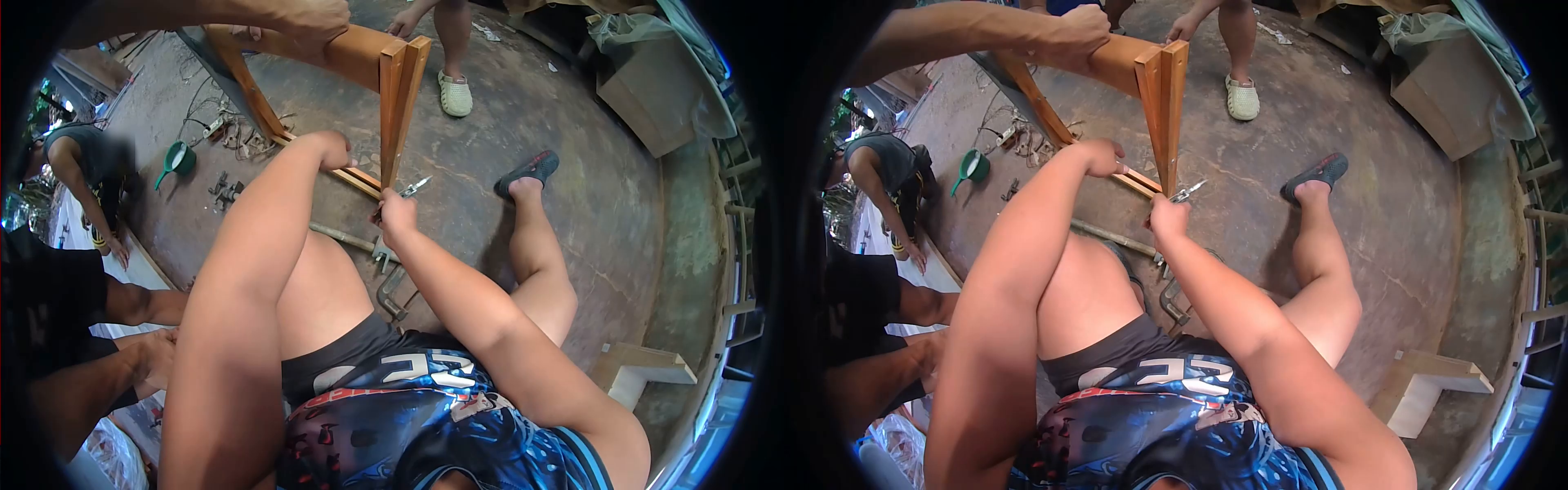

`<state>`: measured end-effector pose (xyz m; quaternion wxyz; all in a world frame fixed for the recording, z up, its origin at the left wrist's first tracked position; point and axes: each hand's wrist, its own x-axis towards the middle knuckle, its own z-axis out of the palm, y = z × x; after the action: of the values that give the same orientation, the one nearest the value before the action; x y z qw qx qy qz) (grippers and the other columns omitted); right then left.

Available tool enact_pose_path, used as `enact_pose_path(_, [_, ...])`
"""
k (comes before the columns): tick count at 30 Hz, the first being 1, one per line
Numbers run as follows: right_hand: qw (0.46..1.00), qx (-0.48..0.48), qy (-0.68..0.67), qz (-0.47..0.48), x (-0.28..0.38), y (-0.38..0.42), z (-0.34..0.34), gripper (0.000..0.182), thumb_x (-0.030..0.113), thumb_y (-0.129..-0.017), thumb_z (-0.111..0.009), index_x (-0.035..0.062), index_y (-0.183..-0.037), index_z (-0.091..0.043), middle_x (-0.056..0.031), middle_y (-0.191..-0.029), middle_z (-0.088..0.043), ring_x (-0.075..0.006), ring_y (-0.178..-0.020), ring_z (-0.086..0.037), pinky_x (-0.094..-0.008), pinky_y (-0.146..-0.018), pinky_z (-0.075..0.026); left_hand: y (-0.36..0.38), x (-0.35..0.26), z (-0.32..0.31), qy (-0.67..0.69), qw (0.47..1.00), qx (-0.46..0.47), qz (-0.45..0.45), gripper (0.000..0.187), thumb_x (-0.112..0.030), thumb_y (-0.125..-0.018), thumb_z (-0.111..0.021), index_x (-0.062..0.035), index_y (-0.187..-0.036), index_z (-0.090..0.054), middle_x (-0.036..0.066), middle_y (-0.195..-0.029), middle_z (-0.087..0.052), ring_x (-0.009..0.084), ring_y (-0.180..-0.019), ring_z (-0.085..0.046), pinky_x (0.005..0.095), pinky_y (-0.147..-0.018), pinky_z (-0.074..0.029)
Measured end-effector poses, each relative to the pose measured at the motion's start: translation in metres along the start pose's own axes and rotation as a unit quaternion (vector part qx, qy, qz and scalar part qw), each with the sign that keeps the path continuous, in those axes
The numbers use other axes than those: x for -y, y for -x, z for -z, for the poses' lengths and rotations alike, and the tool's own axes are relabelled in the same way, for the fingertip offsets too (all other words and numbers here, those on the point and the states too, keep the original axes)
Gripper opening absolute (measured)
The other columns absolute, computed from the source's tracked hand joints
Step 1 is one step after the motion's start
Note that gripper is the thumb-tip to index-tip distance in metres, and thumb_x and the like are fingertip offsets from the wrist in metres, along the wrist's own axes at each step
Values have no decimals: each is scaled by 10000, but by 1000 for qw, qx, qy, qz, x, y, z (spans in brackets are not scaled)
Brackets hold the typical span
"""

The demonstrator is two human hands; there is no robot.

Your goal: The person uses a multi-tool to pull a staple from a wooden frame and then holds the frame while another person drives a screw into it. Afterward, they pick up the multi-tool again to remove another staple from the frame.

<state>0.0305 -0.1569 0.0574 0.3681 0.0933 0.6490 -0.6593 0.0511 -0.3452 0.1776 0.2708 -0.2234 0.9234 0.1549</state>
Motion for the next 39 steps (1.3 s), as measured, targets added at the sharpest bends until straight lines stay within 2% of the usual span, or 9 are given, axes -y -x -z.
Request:
enact_pose_path(12, [977,201,38,-56,19,3,8,256,87,-855,-617,-31,-1051,-501,-118,-791,-576,-208,-630,-590,-383,-520,-520,8,1,1,-6,1000,-25,-13,617,-438,-899,-692,-52,-1369,-589,197,-1379,-588,340,-1274,-564,389,-1085,-430])
enact_pose_path(15, [999,26,38,22,3,-10,9,221,82,-861,-611,-26,-1028,-512,-109,-775,-581,-211,-631,-596,-389,-536,-530,10,3,-2,6,1000,-25,-13,618,-433,-905,-687,-50,-1377,-580,192,-1377,-592,339,-1272,-567,388,-1078,-435])
enact_pose_path(19, [968,223,115,-16,12,-3,22,225,66,-861,-609,34,-1038,-474,-103,-793,-588,-231,-706,-625,-424,-635,-554,9,4,-5,-12,1000,-19,-11,611,-428,-908,-685,-60,-1383,-576,184,-1359,-608,336,-1248,-585,386,-1061,-448])
enact_pose_path(26, [961,187,205,-9,-29,7,74,125,114,-830,-622,16,-898,-584,-91,-687,-593,-209,-551,-578,-378,-481,-470,-23,30,-24,-102,994,20,-36,599,-400,-851,-739,-67,-1334,-622,190,-1299,-645,338,-1191,-622,382,-1029,-481])
enact_pose_path(27, [936,223,272,-18,-55,-11,96,128,162,-819,-638,37,-847,-631,-87,-680,-606,-195,-579,-592,-373,-504,-469,-23,36,-29,-57,997,-34,-49,332,-348,-879,-663,-85,-1061,-755,145,-1016,-739,304,-930,-704,411,-854,-538])
enact_pose_path(31, [660,320,676,-70,-127,-39,177,416,391,-736,-667,26,-915,-758,-234,-994,-721,-346,-889,-711,-450,-810,-555,-11,33,-29,-20,998,-51,-27,508,-495,-925,-642,-60,-1178,-715,160,-1061,-732,320,-964,-695,418,-879,-529])
enact_pose_path(33, [493,396,773,58,-152,-35,214,514,332,-726,-690,22,-1135,-702,-253,-1075,-703,-386,-1020,-681,-478,-879,-537,-10,34,-29,-2,999,-39,-5,544,-436,-883,-710,-76,-1288,-661,192,-1184,-698,320,-1087,-674,383,-956,-516])
enact_pose_path(37, [451,400,797,40,-125,-21,227,541,286,-719,-708,27,-1193,-679,-239,-1172,-681,-395,-1091,-653,-470,-939,-519,6,21,-10,41,998,44,37,605,-493,-909,-667,-87,-1353,-606,159,-1041,-729,247,-900,-708,363,-775,-553])
enact_pose_path(39, [520,334,784,66,-117,-33,225,522,273,-743,-654,30,-1204,-673,-242,-1156,-684,-402,-1074,-658,-472,-929,-525,14,14,-4,65,996,26,45,647,-517,-917,-648,-97,-1402,-560,142,-987,-731,218,-834,-705,349,-703,-549])
